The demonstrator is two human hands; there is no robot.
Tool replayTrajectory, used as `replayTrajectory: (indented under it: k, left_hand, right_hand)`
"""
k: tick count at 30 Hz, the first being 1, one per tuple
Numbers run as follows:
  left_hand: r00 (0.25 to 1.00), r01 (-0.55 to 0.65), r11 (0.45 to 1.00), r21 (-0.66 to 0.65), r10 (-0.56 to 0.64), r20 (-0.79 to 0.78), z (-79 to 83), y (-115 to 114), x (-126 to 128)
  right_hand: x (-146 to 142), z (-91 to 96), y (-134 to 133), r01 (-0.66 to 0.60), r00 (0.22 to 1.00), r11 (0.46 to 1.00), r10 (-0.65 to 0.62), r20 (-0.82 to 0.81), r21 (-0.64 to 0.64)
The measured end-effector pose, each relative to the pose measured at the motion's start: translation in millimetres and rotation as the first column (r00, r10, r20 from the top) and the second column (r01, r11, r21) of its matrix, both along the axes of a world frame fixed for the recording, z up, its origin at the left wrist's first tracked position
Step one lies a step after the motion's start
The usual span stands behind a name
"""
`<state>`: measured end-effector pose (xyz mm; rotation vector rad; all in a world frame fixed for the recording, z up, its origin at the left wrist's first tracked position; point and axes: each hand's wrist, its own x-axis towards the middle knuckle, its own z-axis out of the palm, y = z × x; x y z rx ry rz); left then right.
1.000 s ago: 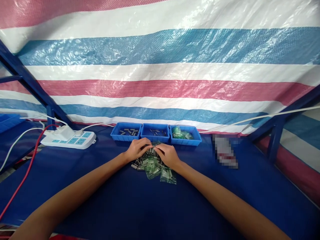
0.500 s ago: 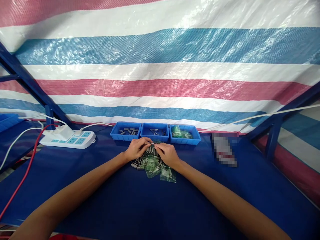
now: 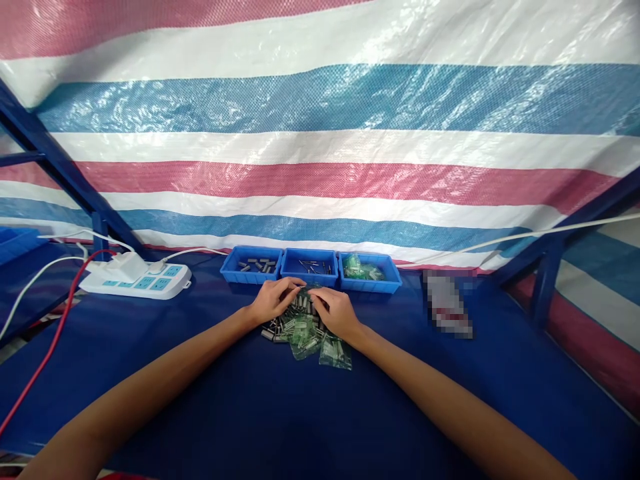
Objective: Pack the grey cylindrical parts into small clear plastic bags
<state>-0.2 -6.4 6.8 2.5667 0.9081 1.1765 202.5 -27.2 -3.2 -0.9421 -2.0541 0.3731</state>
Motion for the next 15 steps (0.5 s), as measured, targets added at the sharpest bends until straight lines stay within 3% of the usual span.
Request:
replayTrajectory:
  k: [15]
  left_hand:
    - [0.999, -0.037, 0.999, 0.014, 0.037, 0.009, -3.1, 1.5, 0.0]
  right_hand:
    - [-0.1, -0.4, 0.5, -0.013, 1.0, 1.0, 0.013, 0.007, -0.006]
